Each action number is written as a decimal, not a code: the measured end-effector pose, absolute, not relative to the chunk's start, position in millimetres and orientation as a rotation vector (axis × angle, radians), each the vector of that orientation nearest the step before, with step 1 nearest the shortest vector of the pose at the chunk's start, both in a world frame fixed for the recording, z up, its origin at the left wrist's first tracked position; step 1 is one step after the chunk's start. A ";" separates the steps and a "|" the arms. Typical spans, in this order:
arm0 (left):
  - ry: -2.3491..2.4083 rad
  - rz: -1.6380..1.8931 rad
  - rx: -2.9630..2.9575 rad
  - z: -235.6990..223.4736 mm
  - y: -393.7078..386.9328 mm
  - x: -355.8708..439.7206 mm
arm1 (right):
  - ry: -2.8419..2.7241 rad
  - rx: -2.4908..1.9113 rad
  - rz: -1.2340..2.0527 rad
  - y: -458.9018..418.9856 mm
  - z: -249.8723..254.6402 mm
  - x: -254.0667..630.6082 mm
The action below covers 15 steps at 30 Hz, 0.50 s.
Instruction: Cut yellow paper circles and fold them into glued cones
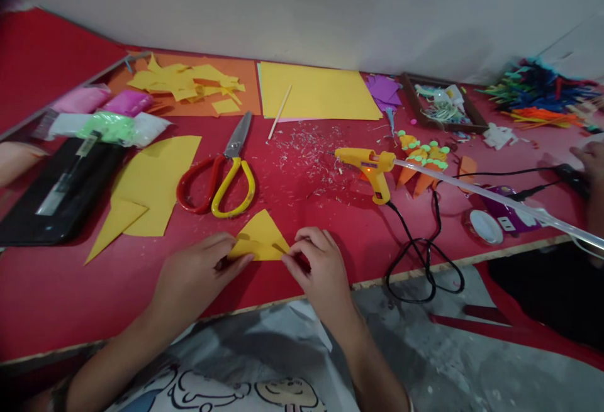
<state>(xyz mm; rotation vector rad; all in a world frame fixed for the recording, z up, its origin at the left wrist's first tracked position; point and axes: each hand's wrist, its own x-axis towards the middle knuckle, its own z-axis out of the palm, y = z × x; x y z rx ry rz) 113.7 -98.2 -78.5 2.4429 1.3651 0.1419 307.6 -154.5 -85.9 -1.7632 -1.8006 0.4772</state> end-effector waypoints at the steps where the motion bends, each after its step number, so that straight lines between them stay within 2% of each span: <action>1: 1.377 0.132 2.454 -78.7 -98.2 113.8 | -1.805 -1.768 0.470 -154.6 -86.9 307.5; 7: 1.395 0.134 2.547 -81.4 -99.7 112.9 | -1.786 -1.780 0.398 -155.3 -91.0 307.9; 15: 1.392 0.109 2.519 -80.6 -99.3 113.8 | -1.800 -1.779 0.460 -154.8 -88.3 309.3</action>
